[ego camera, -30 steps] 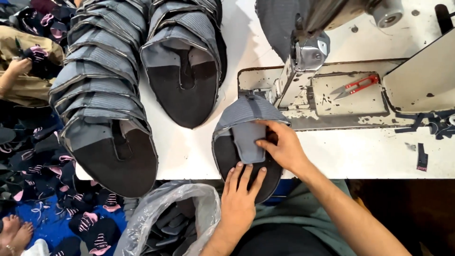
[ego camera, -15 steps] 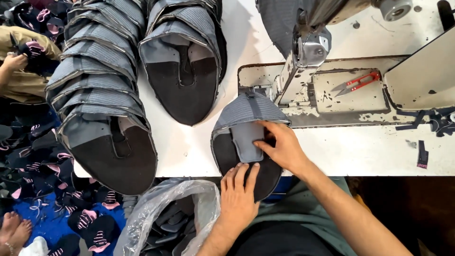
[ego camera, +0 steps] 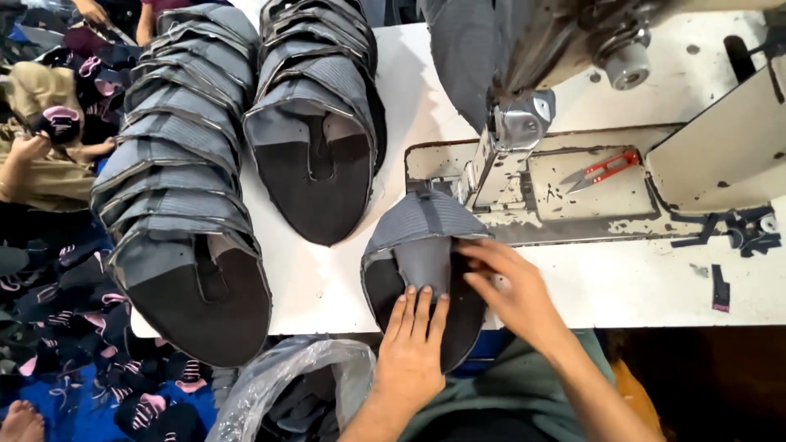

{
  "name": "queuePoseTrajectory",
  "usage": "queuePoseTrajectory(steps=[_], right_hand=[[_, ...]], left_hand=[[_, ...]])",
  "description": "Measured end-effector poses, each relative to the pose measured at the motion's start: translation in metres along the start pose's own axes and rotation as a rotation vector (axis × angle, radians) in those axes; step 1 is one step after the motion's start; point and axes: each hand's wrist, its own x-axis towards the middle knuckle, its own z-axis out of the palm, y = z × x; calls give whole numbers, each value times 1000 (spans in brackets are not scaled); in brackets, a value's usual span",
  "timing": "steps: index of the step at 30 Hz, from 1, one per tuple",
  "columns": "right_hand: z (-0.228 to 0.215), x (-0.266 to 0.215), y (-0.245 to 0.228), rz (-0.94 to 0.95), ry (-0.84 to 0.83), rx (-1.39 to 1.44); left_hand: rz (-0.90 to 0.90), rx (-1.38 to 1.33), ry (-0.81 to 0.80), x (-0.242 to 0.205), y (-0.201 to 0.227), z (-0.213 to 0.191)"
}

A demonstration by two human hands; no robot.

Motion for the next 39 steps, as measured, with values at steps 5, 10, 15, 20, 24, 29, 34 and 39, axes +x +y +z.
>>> queuePoseTrajectory(steps=[5, 10, 15, 20, 24, 29, 34, 39], right_hand=[[7, -69, 49, 395, 359, 395], [9, -74, 24, 151, 150, 591], [-23, -49, -9, 312, -73, 607], [-48, -47, -17, 338, -161, 527], [-59, -51, -32, 396, 3, 333], [-69, -57, -35, 397, 97, 182], [-81, -58, -36, 361, 127, 60], [-119, -52, -53, 227, 234, 61]], left_hand=[[38, 69, 155, 10, -1, -11], [-831, -560, -657, 69, 25, -162], [-1088, -1914, 117, -17, -34, -50], [-1145, -2109, 139, -16, -28, -35], [-1131, -2204, 148, -20, -38, 11], [-1260, -2329, 100, -12, -33, 43], [-1133, -2438, 31, 5, -21, 36], [-972, -2565, -103, 60, 1, 6]])
